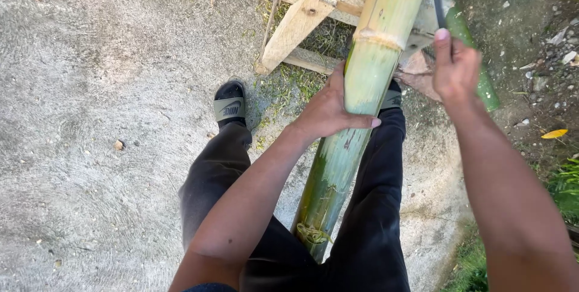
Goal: Scrape the outer surface of a bamboo pole using a knife to shape and prepare it.
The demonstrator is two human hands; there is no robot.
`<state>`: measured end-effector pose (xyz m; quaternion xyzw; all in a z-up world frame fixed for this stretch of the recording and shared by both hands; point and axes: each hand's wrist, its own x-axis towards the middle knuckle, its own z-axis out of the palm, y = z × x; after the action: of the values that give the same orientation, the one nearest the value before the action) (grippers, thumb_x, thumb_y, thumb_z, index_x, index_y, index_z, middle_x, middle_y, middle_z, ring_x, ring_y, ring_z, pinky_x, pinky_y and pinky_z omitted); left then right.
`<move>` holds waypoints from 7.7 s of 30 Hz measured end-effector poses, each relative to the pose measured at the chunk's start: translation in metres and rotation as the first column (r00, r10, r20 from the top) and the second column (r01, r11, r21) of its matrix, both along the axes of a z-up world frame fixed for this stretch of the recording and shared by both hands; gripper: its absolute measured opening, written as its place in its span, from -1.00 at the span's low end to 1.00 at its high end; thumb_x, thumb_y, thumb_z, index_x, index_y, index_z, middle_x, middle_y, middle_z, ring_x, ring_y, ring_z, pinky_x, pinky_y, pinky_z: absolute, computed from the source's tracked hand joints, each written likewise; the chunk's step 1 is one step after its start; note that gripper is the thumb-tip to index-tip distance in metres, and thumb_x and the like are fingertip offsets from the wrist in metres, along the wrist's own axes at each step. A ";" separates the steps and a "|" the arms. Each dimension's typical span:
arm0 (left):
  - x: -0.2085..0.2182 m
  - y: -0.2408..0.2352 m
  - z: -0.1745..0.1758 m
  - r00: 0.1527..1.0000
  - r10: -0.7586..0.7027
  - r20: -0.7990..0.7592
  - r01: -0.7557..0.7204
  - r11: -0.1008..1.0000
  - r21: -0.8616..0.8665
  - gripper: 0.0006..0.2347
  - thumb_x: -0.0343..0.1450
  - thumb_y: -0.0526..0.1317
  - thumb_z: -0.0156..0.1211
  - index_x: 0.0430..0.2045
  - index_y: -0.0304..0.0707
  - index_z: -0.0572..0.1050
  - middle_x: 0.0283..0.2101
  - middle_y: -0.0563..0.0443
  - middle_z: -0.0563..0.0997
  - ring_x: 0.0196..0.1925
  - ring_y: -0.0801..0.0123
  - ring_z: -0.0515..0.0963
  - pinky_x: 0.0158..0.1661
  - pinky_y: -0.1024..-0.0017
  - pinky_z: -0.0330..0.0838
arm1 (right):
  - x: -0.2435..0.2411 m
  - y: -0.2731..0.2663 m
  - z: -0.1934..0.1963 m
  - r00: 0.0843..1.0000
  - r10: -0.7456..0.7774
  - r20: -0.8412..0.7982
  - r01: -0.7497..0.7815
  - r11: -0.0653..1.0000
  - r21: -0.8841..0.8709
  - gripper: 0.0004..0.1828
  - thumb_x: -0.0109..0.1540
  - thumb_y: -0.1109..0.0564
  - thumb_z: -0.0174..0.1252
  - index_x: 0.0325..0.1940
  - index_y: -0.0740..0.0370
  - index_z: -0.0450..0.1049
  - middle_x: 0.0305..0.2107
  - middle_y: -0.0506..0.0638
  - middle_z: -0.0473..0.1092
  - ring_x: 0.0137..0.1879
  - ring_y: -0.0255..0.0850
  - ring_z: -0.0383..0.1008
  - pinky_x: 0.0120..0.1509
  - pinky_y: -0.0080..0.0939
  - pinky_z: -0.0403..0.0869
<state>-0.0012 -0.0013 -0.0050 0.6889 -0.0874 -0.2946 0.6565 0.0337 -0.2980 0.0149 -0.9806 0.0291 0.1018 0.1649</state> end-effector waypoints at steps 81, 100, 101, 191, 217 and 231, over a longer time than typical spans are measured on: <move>-0.017 0.012 0.003 0.985 0.107 -0.138 0.025 0.696 0.718 -0.46 0.53 0.14 -0.16 0.17 -0.42 0.17 -0.32 -0.43 0.70 -0.56 0.02 0.66 -0.25 0.09 0.66 | -0.110 0.024 -0.070 0.525 -0.451 -0.722 0.534 -0.486 0.692 -0.46 0.34 -0.39 -0.17 -0.36 0.10 0.28 -0.70 -0.09 0.19 -0.63 -0.23 0.23 -0.52 -0.13 0.30; -0.119 -0.087 0.112 0.483 -0.824 -0.297 0.337 -0.138 0.931 -0.34 0.63 0.16 -0.29 0.36 -0.60 -0.03 0.55 -0.47 -0.31 0.58 -0.33 -0.37 0.36 -0.44 -0.14 | -0.106 0.020 -0.075 0.537 -0.583 -0.610 0.519 -0.341 0.784 -0.44 0.44 -0.37 -0.24 -0.29 0.12 0.28 -0.63 -0.08 0.18 -0.57 -0.24 0.21 -0.46 -0.13 0.27; -0.111 -0.081 0.100 0.488 -0.821 -0.296 0.334 -0.137 0.932 -0.34 0.63 0.16 -0.29 0.36 -0.60 -0.03 0.55 -0.47 -0.31 0.58 -0.33 -0.37 0.36 -0.44 -0.14 | -0.105 0.021 -0.077 0.543 -0.579 -0.608 0.518 -0.339 0.785 -0.44 0.44 -0.37 -0.24 -0.29 0.12 0.28 -0.63 -0.08 0.18 -0.57 -0.24 0.21 -0.46 -0.13 0.27; -0.027 0.064 -0.029 0.446 0.713 -0.541 -0.871 0.485 -0.078 -0.39 0.56 0.21 -0.40 -0.24 -0.38 0.54 -0.36 -0.04 0.61 -0.35 0.37 0.55 -0.31 0.36 0.41 | -0.071 0.049 0.057 0.975 0.208 -0.075 -0.219 0.953 -0.207 -0.31 0.44 -0.51 -0.14 -0.34 0.05 0.50 -0.76 -0.12 0.18 -0.68 -0.23 0.19 -0.54 -0.09 0.25; -0.022 0.087 -0.001 0.324 0.916 -0.237 -0.944 0.300 -0.134 -0.56 0.63 0.04 -0.28 -0.19 -0.38 0.50 -0.28 -0.06 0.59 -0.20 0.36 0.49 -0.13 0.39 0.35 | -0.005 0.182 0.145 0.680 0.045 -0.732 -0.648 0.505 -0.571 -0.13 0.28 -0.60 -0.51 -0.14 0.00 0.54 -0.73 -0.11 0.24 -0.63 -0.32 0.41 -0.60 -0.25 0.40; -0.027 0.086 0.006 0.389 0.921 0.007 -0.920 0.388 0.044 -0.55 0.63 0.04 -0.29 -0.26 -0.30 0.56 -0.31 -0.03 0.61 -0.04 0.23 0.32 0.13 0.29 0.19 | 0.013 0.217 0.168 0.668 -0.015 -0.744 -0.687 0.371 -0.625 -0.12 0.33 -0.55 -0.56 -0.19 0.07 0.53 -0.59 -0.04 0.47 -0.49 -0.28 0.53 -0.47 -0.28 0.47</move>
<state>-0.0284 0.0847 0.0010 0.6328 0.3201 0.1090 0.6966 0.0467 -0.0813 0.1827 -0.7963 -0.0878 0.4331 -0.4131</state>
